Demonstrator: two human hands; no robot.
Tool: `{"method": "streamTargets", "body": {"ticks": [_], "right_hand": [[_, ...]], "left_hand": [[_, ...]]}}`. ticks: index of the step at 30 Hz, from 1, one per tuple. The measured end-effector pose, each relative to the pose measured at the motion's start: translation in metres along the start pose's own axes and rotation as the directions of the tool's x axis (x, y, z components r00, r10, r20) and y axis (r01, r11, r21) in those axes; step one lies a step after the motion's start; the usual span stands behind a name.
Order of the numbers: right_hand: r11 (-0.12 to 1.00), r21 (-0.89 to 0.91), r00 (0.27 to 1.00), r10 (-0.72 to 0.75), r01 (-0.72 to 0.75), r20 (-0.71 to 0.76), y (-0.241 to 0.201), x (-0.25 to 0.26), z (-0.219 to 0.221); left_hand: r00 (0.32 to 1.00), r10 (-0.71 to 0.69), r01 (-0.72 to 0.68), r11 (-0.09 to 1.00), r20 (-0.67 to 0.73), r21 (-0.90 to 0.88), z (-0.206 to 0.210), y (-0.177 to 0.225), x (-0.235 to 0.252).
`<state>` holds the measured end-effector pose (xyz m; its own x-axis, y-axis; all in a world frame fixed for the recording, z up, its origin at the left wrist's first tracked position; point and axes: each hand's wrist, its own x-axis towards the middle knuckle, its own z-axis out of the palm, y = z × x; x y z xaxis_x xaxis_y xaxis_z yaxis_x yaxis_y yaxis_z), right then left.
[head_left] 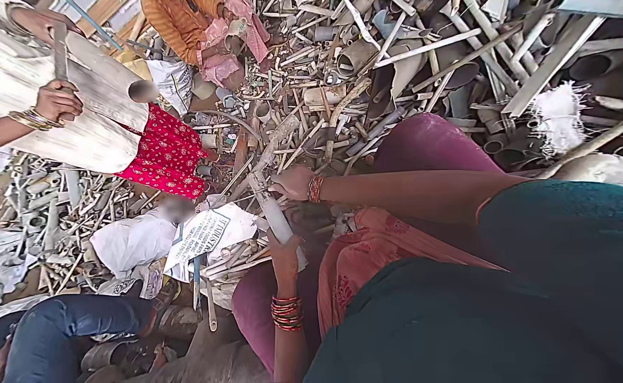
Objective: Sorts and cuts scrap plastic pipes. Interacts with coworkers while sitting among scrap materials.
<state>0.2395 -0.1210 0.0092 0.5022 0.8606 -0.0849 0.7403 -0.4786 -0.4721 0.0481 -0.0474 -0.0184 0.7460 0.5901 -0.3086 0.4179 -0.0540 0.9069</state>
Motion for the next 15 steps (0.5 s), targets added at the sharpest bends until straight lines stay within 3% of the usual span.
{"method": "streamTargets", "body": {"ticks": [2,7,10,12,15], "right_hand": [[0.997,0.012,0.994,0.073,-0.072,-0.083,0.013,0.011,-0.008],[0.999,-0.002,0.997,-0.041,0.041,0.071,0.0,-0.014,0.009],[1.0,-0.005,1.0,0.007,-0.007,0.015,0.009,0.002,0.0],[0.997,-0.021,0.997,0.077,-0.078,-0.027,0.02,0.011,-0.011],[0.997,-0.032,0.996,0.066,-0.064,0.055,0.016,0.0,-0.002]], "left_hand": [[1.0,0.002,-0.001,0.999,0.022,-0.044,0.003,0.004,-0.004],[0.997,-0.047,0.052,0.994,0.06,-0.095,0.006,0.002,-0.004],[0.998,-0.034,0.04,0.992,0.055,-0.117,0.005,0.002,-0.001],[0.998,-0.015,0.022,0.995,0.067,-0.1,0.007,0.003,-0.003],[0.998,-0.014,0.015,1.0,0.058,-0.003,0.008,-0.003,-0.003]]}}
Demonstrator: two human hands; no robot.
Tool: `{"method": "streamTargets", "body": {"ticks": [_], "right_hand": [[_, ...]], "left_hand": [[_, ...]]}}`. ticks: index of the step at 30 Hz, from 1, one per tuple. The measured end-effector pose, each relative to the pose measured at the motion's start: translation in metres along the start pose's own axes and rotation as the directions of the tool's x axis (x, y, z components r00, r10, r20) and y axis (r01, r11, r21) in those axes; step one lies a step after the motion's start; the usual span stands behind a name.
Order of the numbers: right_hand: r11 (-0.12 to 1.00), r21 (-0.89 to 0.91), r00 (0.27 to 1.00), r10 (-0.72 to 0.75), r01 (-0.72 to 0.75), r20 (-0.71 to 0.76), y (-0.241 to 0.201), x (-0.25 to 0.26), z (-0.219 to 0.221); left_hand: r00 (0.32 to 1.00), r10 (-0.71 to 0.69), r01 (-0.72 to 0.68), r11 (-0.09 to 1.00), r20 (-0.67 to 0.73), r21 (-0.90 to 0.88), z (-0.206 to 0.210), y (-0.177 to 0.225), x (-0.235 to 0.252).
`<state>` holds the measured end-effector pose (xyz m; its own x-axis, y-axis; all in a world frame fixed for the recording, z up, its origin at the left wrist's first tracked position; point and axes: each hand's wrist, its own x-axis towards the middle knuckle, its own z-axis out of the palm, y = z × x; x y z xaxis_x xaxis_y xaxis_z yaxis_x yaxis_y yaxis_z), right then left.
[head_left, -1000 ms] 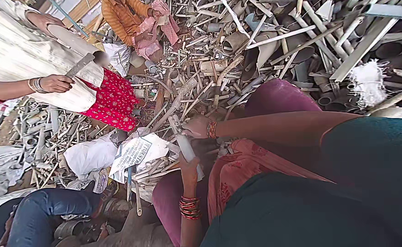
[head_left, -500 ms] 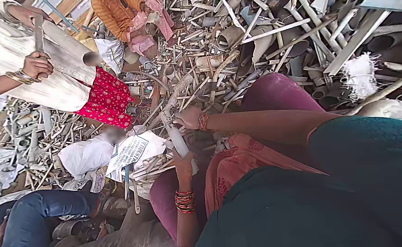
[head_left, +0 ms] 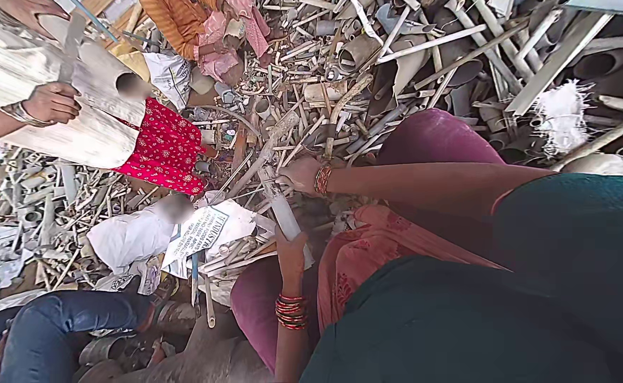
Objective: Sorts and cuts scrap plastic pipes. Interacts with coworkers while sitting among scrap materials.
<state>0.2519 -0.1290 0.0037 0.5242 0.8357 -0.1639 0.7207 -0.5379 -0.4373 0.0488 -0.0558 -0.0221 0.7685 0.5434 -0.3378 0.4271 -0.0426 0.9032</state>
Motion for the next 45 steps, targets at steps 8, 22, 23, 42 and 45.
{"method": "streamTargets", "body": {"ticks": [8,22,23,42,45], "right_hand": [[0.996,-0.063,0.997,0.059,-0.063,-0.058,0.005,0.004,-0.017],[0.989,-0.043,0.99,0.14,-0.139,0.022,0.0,-0.008,-0.012],[0.993,-0.033,0.99,0.117,-0.115,0.074,-0.009,-0.015,-0.009],[0.988,-0.148,0.997,0.043,-0.052,-0.066,-0.01,-0.004,-0.006],[0.987,-0.158,0.999,0.025,-0.028,-0.021,-0.017,-0.015,0.001]], "left_hand": [[0.992,0.032,0.018,0.924,-0.125,0.383,-0.001,0.012,0.008],[0.999,0.007,-0.006,0.999,-0.037,0.043,-0.001,-0.006,0.012],[1.0,-0.002,0.002,1.0,-0.026,0.009,-0.001,-0.006,0.012],[0.994,-0.059,0.084,0.95,-0.09,0.302,0.005,0.007,0.007],[0.999,-0.033,0.037,0.987,-0.023,0.157,0.008,-0.002,0.006]]}}
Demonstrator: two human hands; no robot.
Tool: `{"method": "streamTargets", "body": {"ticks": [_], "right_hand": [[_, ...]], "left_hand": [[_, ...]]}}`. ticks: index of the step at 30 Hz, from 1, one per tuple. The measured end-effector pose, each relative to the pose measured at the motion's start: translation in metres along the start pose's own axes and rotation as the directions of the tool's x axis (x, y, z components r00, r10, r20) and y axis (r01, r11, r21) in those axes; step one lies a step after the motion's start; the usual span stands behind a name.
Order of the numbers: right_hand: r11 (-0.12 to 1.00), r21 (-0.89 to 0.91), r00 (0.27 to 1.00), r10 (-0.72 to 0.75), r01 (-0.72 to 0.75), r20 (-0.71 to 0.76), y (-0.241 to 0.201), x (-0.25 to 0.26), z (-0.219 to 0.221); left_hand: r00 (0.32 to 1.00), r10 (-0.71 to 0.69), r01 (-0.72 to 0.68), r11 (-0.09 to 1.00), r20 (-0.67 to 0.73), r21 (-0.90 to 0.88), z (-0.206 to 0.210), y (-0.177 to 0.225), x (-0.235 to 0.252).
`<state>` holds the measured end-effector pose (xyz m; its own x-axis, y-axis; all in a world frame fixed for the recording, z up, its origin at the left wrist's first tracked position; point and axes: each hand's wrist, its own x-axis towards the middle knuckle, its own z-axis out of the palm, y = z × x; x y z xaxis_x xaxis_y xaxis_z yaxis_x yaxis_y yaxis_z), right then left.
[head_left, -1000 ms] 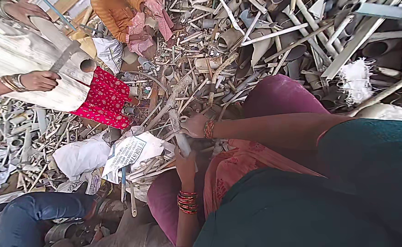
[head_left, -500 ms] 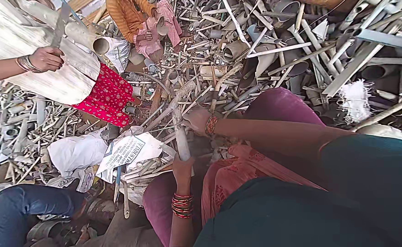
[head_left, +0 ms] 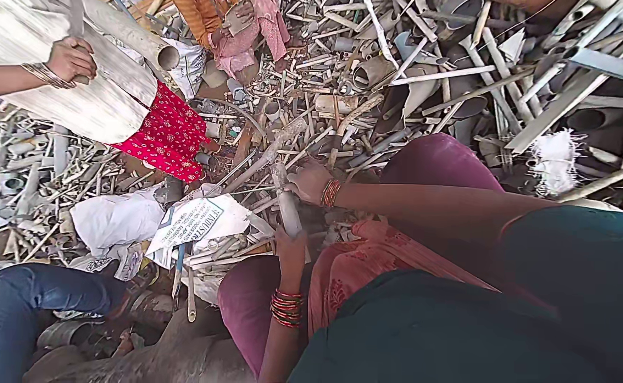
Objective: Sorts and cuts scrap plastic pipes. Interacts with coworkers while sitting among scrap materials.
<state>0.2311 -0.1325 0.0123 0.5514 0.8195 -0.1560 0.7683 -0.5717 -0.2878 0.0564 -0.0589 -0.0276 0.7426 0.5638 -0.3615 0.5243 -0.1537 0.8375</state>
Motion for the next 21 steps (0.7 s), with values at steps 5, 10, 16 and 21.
{"method": "streamTargets", "body": {"ticks": [5,10,16,21], "right_hand": [[1.0,0.019,0.998,0.007,-0.008,0.067,-0.003,-0.009,-0.004],[0.998,0.019,0.998,0.057,-0.057,0.018,0.006,-0.003,-0.004],[0.996,0.074,0.998,0.037,-0.042,0.059,0.006,0.0,0.009],[0.99,0.126,0.998,0.057,-0.06,0.028,0.013,0.0,0.011]], "left_hand": [[0.997,-0.015,0.025,0.991,0.078,-0.134,-0.015,-0.007,0.007],[1.0,-0.012,0.011,0.993,-0.011,-0.114,-0.007,-0.003,0.006],[0.996,-0.082,0.078,0.994,-0.047,-0.074,-0.006,-0.004,0.006],[0.994,-0.104,0.1,0.986,-0.027,-0.135,-0.002,-0.003,0.003]]}}
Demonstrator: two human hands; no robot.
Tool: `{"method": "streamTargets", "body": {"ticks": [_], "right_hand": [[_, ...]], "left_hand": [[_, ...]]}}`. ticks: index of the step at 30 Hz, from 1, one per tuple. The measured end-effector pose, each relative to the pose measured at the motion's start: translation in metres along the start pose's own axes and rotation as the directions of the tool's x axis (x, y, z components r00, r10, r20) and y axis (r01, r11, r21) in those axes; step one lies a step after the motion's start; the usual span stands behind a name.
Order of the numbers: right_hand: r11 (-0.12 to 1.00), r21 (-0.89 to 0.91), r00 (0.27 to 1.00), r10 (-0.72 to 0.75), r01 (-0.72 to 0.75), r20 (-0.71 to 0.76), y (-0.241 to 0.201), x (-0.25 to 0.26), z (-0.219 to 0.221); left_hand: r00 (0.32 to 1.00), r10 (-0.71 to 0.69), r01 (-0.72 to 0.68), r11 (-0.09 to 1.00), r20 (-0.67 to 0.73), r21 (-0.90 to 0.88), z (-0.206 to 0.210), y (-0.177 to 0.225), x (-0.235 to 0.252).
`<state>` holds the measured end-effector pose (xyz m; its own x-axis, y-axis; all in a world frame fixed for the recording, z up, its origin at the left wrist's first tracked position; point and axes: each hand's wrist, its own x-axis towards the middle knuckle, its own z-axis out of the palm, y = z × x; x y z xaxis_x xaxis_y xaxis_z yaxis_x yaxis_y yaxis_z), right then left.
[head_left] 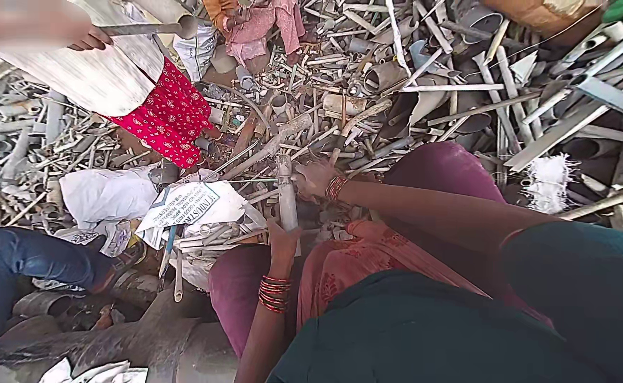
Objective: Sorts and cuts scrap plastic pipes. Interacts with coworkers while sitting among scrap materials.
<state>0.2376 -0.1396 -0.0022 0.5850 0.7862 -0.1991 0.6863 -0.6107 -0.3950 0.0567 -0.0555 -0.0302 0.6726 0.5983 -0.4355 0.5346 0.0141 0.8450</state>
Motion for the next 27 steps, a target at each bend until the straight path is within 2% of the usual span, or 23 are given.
{"method": "streamTargets", "body": {"ticks": [3,8,12,17,22,27], "right_hand": [[0.997,0.013,0.995,-0.072,0.071,0.069,-0.016,-0.011,0.017],[0.998,0.047,0.999,0.041,-0.042,0.029,0.003,0.018,0.006],[0.996,0.068,0.995,-0.064,0.058,0.08,-0.012,-0.002,0.028],[0.998,0.057,1.0,-0.011,0.012,-0.023,0.006,0.031,0.02],[0.997,0.001,0.995,-0.078,0.078,0.058,-0.012,0.001,0.029],[0.999,0.024,1.0,-0.021,0.021,0.002,0.01,0.029,0.027]], "left_hand": [[0.999,0.009,-0.009,1.0,-0.032,0.0,-0.004,-0.001,0.002],[1.0,0.014,-0.014,1.0,-0.017,-0.025,-0.001,0.0,-0.004],[0.999,0.026,-0.028,0.998,-0.035,-0.053,-0.001,-0.004,-0.004],[0.999,0.016,-0.019,0.998,-0.045,-0.059,0.003,0.004,-0.002],[0.999,0.0,-0.003,0.997,-0.042,-0.075,0.003,-0.004,-0.008],[0.999,-0.001,0.001,1.0,-0.033,0.006,0.003,-0.001,-0.007]]}}
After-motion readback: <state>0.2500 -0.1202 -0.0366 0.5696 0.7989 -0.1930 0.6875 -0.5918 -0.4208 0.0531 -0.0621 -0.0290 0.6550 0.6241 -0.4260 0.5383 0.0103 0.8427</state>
